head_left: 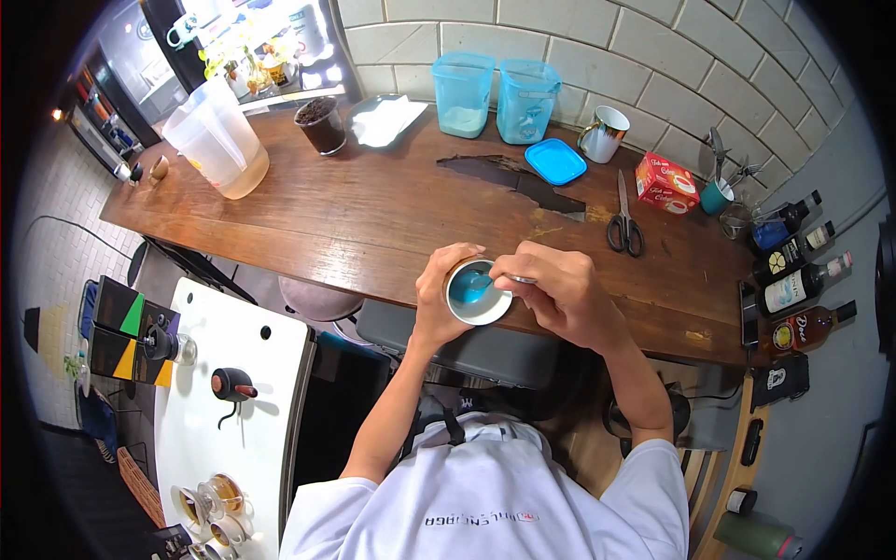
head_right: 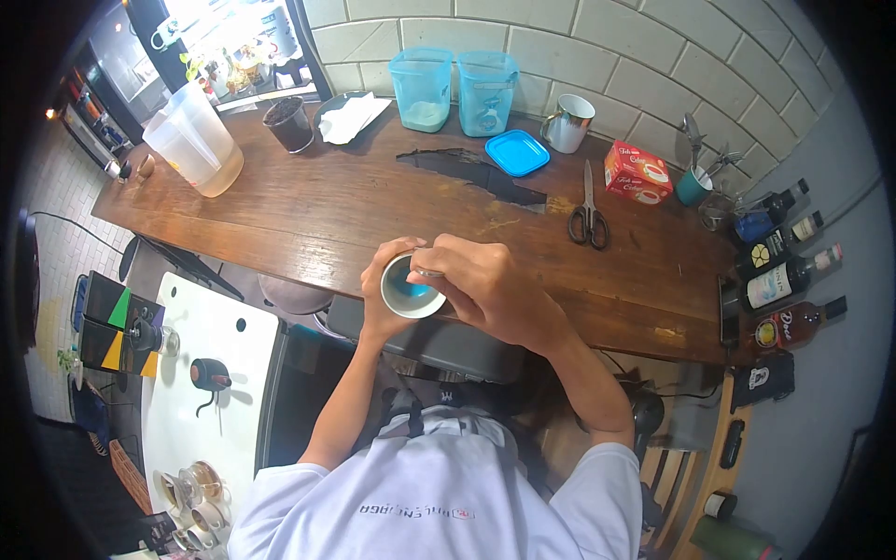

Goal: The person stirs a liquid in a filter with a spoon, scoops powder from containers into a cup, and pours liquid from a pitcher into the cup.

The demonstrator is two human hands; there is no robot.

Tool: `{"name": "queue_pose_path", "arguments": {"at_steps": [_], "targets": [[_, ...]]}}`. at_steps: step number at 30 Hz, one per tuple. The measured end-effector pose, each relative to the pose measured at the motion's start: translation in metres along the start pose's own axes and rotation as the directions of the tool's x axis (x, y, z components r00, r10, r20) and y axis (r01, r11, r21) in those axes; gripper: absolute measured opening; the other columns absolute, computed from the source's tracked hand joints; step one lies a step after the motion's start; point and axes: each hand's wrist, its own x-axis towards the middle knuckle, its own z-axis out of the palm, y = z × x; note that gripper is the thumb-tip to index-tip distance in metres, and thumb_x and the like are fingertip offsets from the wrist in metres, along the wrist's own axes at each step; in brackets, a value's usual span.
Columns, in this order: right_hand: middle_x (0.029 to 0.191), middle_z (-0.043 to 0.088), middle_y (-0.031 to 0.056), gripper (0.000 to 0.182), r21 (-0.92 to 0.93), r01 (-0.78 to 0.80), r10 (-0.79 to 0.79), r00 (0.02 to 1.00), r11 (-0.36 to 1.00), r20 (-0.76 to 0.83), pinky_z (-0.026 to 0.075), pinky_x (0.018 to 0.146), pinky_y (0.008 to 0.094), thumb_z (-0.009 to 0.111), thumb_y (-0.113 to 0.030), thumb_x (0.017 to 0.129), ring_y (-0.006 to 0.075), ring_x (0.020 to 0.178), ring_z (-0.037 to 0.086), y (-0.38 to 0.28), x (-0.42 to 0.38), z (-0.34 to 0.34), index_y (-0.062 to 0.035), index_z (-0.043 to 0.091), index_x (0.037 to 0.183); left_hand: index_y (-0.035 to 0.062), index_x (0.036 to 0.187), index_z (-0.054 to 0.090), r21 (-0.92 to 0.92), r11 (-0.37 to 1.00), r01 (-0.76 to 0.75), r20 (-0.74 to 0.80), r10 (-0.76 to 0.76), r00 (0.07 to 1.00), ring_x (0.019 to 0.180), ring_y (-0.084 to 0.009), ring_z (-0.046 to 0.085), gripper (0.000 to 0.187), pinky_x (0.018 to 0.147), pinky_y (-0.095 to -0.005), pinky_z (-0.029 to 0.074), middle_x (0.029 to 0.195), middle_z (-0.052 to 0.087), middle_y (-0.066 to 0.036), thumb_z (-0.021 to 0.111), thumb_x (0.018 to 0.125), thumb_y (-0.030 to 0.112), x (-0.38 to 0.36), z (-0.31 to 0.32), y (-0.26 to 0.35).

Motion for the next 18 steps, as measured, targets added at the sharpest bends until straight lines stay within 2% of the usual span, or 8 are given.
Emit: {"name": "queue_pose_path", "arguments": {"at_steps": [2,18], "targets": [[0.091,0.069,0.0104,0.017,-0.011,0.044,-0.044,0.999,0.999,0.012,0.048,0.054,0.0348,0.069,0.0,0.087,0.0263,0.065,0.062,0.0019,-0.0005,0.003,-0.0012,0.063,0.103,0.004,0.121,0.058,-0.002,1.0,0.004,0.004,-0.004,1.0,0.109,-0.0313,0.064,0.069,0.092,-0.0393,0.053,0.117,0.067,-0.015,0.091,0.06,0.01,0.0001,-0.0004,0.0002],[0.09,0.069,0.0107,0.016,0.012,0.026,-0.026,1.0,1.0,0.005,0.048,0.055,0.0354,0.069,-0.001,0.088,0.0266,0.065,0.061,-0.0013,-0.0009,0.0045,-0.0015,0.063,0.103,0.004,0.12,0.058,0.002,1.0,-0.001,0.001,0.001,1.0,0.11,-0.0318,0.064,0.07,0.093,-0.0394,0.052,0.117,0.068,-0.015,0.091,0.059,0.011,-0.0003,0.0002,-0.0002]]}}
